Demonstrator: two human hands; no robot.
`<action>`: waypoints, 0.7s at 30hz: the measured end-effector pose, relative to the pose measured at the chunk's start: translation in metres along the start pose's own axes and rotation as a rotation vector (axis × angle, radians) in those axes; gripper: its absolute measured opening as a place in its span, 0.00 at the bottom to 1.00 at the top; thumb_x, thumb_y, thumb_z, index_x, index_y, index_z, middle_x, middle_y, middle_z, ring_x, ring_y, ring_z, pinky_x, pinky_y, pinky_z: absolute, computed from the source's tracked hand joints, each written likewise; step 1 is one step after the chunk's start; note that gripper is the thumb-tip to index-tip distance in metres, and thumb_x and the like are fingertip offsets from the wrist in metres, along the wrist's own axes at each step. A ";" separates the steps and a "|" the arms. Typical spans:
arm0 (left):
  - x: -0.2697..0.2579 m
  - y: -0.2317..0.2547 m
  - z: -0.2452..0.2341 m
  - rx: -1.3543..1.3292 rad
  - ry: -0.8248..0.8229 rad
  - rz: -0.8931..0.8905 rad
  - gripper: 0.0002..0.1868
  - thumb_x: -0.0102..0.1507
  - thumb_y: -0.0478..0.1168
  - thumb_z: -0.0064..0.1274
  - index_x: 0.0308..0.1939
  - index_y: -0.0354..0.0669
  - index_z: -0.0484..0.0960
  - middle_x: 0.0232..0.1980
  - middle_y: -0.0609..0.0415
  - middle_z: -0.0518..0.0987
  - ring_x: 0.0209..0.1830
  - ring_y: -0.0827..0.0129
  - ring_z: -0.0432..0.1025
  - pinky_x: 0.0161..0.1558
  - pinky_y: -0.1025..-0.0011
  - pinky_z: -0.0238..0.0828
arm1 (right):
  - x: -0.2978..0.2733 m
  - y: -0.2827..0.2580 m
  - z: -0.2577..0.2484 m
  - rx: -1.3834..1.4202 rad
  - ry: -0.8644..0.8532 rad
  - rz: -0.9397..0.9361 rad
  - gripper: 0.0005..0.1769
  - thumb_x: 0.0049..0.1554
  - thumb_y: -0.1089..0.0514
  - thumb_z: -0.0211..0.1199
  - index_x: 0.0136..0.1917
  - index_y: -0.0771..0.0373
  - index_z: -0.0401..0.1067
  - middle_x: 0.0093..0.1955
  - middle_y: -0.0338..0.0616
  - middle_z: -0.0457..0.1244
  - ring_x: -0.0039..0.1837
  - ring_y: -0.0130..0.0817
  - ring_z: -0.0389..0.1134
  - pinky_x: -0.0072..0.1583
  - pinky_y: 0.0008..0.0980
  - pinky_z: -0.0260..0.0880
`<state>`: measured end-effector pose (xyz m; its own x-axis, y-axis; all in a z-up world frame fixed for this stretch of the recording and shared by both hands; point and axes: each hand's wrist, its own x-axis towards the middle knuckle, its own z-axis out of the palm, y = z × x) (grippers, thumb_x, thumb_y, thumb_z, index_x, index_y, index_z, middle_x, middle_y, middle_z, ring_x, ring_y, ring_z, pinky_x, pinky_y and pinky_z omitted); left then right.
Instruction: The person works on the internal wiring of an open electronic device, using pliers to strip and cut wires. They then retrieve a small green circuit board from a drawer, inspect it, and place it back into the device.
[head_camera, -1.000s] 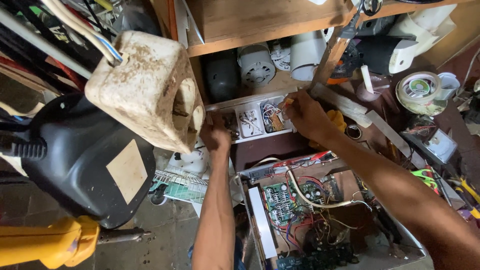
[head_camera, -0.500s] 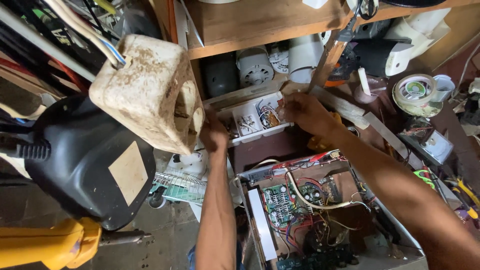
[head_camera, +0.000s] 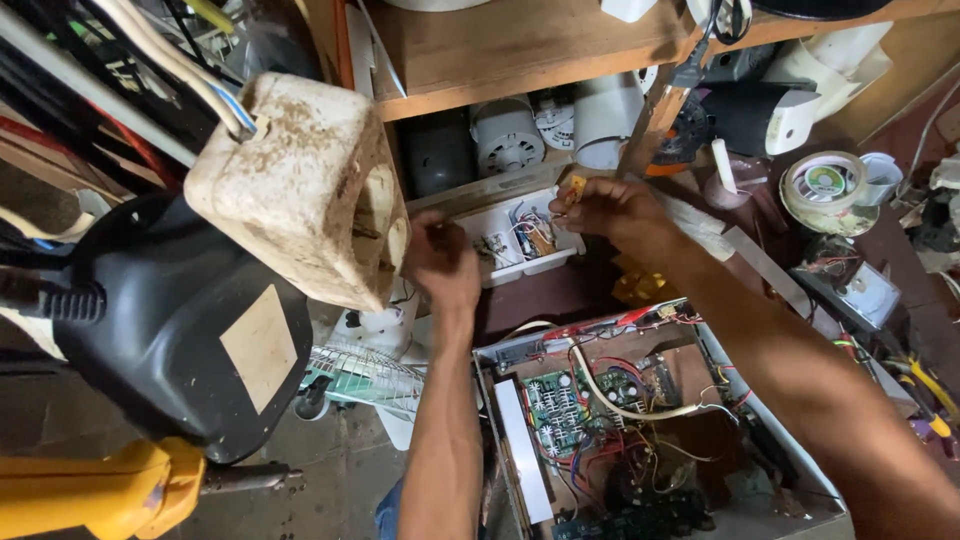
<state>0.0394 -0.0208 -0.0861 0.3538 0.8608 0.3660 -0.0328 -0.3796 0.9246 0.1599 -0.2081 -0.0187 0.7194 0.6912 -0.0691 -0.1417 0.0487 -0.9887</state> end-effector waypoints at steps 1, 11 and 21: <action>-0.003 0.011 -0.002 -0.001 -0.002 0.002 0.07 0.60 0.33 0.51 0.42 0.42 0.78 0.27 0.56 0.74 0.28 0.70 0.70 0.33 0.73 0.68 | -0.001 -0.002 0.001 0.000 0.002 -0.002 0.09 0.56 0.63 0.68 0.50 0.67 0.72 0.47 0.50 0.69 0.54 0.39 0.72 0.60 0.41 0.74; -0.010 0.047 -0.001 -0.203 -0.990 -0.063 0.36 0.62 0.32 0.55 0.72 0.36 0.57 0.53 0.41 0.79 0.34 0.64 0.74 0.37 0.69 0.73 | -0.023 -0.031 0.025 -0.302 -0.063 -0.213 0.03 0.57 0.65 0.67 0.41 0.64 0.74 0.34 0.37 0.64 0.38 0.21 0.65 0.42 0.21 0.67; -0.011 0.022 0.005 -0.341 -0.865 -0.367 0.09 0.62 0.32 0.58 0.47 0.38 0.84 0.36 0.49 0.85 0.28 0.76 0.76 0.29 0.82 0.74 | -0.025 -0.023 0.014 0.025 0.018 -0.150 0.16 0.57 0.65 0.66 0.58 0.71 0.72 0.49 0.53 0.70 0.51 0.36 0.74 0.57 0.36 0.78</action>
<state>0.0394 -0.0405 -0.0699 0.9501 0.3109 -0.0260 -0.0036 0.0943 0.9955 0.1355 -0.2166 0.0076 0.7455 0.6621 0.0765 -0.0488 0.1687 -0.9845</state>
